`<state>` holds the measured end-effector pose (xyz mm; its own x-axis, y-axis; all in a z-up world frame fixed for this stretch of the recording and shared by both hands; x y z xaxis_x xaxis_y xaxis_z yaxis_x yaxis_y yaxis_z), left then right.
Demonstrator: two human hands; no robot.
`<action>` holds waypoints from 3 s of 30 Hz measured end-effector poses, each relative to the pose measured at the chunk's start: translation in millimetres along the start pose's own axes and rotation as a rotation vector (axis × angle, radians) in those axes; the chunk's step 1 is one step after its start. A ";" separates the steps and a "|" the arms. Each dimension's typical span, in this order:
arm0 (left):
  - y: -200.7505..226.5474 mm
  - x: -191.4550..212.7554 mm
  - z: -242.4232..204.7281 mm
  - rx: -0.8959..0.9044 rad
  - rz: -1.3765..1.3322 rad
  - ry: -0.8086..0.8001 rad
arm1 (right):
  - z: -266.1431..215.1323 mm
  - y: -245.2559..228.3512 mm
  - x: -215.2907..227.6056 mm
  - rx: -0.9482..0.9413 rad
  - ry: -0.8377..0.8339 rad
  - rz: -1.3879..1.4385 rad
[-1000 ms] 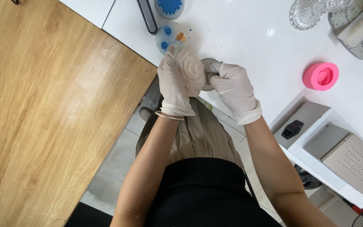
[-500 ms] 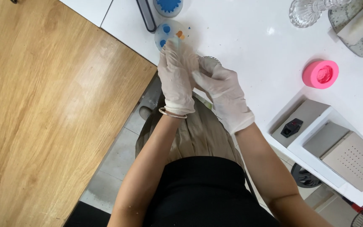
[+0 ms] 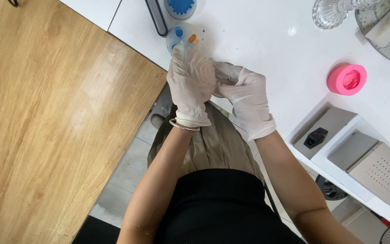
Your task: The recorder cleans tools with a heat gun and wipes them, then demolds several decorative floral candles.
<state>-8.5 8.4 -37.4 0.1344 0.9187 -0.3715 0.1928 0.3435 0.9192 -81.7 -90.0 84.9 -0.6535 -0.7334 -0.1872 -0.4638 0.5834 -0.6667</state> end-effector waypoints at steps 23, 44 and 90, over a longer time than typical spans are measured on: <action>-3.0 -4.5 -1.2 0.278 -0.271 0.138 | 7.5 21.5 32.9 0.507 0.192 -0.372; 31.6 -28.6 7.0 0.506 -0.196 0.089 | 13.1 23.4 55.8 -0.055 -0.293 0.277; 3.6 -27.3 -2.5 -0.192 0.682 -0.852 | 2.3 28.7 110.5 1.303 0.187 -1.399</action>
<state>-13.9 -15.0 -23.7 0.7942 0.5169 0.3195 -0.3203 -0.0906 0.9430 -165.8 -155.1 43.4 -0.3553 -0.2858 0.8900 -0.0276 -0.9485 -0.3156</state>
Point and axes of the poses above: each hand's wrist, its own z-axis towards the middle knuckle, its own x-axis out of the back of the hand, y = z × x, the point moved 2 cm from there along z, towards the middle knuckle, and after that the axes turned 12 degrees about -x, right-handed, at the moved point
